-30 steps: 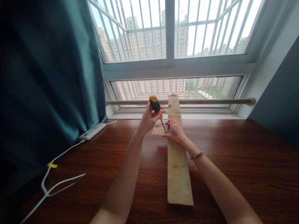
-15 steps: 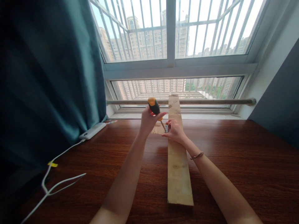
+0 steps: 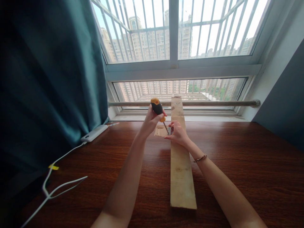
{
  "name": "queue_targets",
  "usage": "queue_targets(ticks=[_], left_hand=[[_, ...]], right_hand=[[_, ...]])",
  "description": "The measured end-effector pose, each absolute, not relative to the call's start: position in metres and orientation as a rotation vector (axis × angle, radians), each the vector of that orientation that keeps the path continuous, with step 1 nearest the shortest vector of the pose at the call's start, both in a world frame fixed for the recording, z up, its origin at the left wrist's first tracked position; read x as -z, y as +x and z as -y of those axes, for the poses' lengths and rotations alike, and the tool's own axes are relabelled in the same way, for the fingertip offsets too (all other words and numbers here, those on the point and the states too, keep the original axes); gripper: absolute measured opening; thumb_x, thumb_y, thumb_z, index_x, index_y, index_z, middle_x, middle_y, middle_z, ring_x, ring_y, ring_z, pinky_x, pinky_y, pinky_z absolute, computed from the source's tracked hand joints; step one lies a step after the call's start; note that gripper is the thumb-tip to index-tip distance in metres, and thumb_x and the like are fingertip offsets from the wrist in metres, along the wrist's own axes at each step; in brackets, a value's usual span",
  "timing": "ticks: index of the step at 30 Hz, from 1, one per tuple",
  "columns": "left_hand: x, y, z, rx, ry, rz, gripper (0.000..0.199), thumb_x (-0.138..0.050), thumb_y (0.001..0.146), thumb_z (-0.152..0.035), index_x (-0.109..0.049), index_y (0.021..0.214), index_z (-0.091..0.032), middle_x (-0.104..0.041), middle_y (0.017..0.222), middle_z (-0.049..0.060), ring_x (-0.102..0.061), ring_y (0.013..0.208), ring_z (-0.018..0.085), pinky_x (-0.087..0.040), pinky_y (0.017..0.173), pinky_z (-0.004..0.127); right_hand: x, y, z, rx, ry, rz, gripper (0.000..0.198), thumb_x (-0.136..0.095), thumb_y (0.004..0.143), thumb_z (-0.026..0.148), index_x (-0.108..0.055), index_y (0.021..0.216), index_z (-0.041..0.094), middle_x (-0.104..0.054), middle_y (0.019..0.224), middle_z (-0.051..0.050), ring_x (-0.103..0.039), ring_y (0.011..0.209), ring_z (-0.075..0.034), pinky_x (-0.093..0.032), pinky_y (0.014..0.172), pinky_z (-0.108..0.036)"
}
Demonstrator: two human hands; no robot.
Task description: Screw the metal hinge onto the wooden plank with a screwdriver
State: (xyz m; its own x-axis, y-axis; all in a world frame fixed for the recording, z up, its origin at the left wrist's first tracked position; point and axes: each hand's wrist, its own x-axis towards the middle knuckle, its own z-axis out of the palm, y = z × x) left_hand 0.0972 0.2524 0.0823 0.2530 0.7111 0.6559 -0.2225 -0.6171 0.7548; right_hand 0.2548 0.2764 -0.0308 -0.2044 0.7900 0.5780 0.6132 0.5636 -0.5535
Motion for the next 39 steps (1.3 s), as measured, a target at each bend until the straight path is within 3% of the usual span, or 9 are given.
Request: queue_targets(ticks=[10,16,22,39], left_hand=[[-0.081,0.104,-0.253,-1.665,1.650,-0.572,0.025,-0.062,0.072,-0.025,-0.042,0.085,-0.020,-0.053,0.076,-0.002,-0.056,0.070,0.010,-0.045,0.065,0.024],[-0.082,0.105,-0.248,-1.752,1.636,-0.609,0.040,-0.073,0.062,-0.027,-0.044,0.089,-0.022,-0.059,0.079,-0.001,-0.061,0.076,0.014,-0.049,0.062,0.024],[-0.089,0.099,-0.246,-1.871,1.556,-0.562,0.039,-0.074,0.060,-0.027,-0.046,0.086,-0.022,-0.059,0.077,-0.003,-0.061,0.073,0.013,-0.050,0.061,0.023],[-0.076,0.109,-0.253,-1.744,1.619,-0.642,0.037,-0.072,0.064,-0.030,-0.046,0.089,-0.022,-0.060,0.083,-0.001,-0.062,0.081,0.015,-0.050,0.063,0.024]], right_hand=[[0.032,0.257,-0.279,-0.264,-1.115,1.916,0.067,-0.079,0.050,0.047,-0.043,0.098,0.018,-0.057,0.097,-0.009,-0.058,0.079,-0.019,-0.049,0.069,-0.032],[0.031,0.257,-0.277,-0.304,-1.104,1.906,0.070,-0.079,0.050,0.047,-0.040,0.100,0.018,-0.057,0.096,-0.008,-0.058,0.076,-0.019,-0.049,0.066,-0.032],[0.031,0.256,-0.277,-0.281,-1.112,1.904,0.068,-0.079,0.050,0.046,-0.040,0.098,0.018,-0.056,0.097,-0.008,-0.057,0.079,-0.019,-0.048,0.068,-0.032],[0.026,0.255,-0.273,-0.297,-1.127,1.902,0.069,-0.079,0.050,0.044,-0.041,0.101,0.018,-0.058,0.094,-0.007,-0.058,0.079,-0.019,-0.048,0.069,-0.032]])
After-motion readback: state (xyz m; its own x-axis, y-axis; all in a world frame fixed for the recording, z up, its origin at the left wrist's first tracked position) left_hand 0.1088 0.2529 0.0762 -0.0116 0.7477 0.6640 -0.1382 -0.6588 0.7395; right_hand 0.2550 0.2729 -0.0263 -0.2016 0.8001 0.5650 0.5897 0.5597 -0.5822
